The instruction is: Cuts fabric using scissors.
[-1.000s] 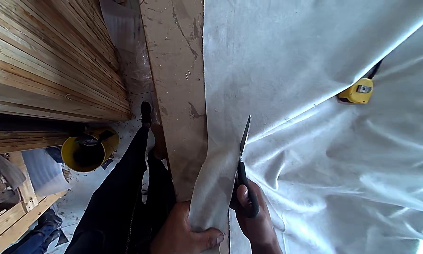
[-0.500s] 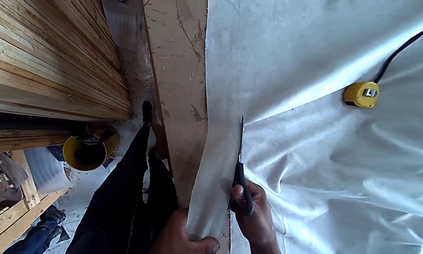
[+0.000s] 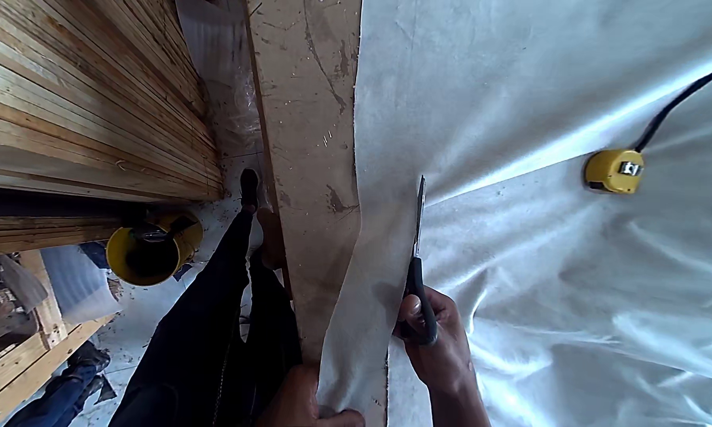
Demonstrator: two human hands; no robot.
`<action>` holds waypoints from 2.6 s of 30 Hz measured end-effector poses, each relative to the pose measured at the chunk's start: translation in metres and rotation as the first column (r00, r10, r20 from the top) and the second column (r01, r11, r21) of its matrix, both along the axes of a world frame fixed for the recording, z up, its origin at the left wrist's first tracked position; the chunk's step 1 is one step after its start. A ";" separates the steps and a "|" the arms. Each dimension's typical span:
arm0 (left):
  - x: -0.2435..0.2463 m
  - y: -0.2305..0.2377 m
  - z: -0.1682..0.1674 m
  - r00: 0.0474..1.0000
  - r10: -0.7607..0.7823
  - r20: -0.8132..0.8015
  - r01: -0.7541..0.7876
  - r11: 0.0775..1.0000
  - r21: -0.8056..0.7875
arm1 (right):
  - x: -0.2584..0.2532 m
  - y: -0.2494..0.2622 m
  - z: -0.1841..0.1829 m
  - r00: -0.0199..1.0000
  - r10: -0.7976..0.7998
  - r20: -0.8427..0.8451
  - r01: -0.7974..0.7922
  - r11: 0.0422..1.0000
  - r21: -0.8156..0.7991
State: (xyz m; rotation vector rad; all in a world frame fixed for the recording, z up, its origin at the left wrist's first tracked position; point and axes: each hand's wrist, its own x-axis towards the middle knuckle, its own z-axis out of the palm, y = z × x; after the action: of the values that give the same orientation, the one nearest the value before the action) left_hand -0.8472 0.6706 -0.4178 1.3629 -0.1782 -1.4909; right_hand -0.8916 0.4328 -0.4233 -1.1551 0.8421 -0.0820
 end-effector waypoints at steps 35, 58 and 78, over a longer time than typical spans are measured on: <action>0.170 -0.164 0.003 0.757 0.434 -0.488 -0.413 0.897 0.158 | 0.033 -0.028 0.010 0.982 0.146 0.120 -0.156 0.984 0.081; 0.157 -0.148 0.003 0.820 0.436 -0.371 -0.452 0.891 0.049 | 0.054 -0.034 0.022 0.995 0.099 0.000 -0.098 0.986 0.134; 0.145 -0.134 0.005 0.864 0.426 -0.270 -0.450 0.892 -0.033 | 0.091 -0.038 0.018 0.999 0.020 -0.026 -0.019 0.998 0.056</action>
State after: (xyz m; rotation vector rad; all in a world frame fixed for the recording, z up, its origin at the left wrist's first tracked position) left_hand -0.7020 0.5363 -0.4126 1.0322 0.2150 -1.2346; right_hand -0.8006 0.3948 -0.4056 -1.1135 0.8515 -0.0271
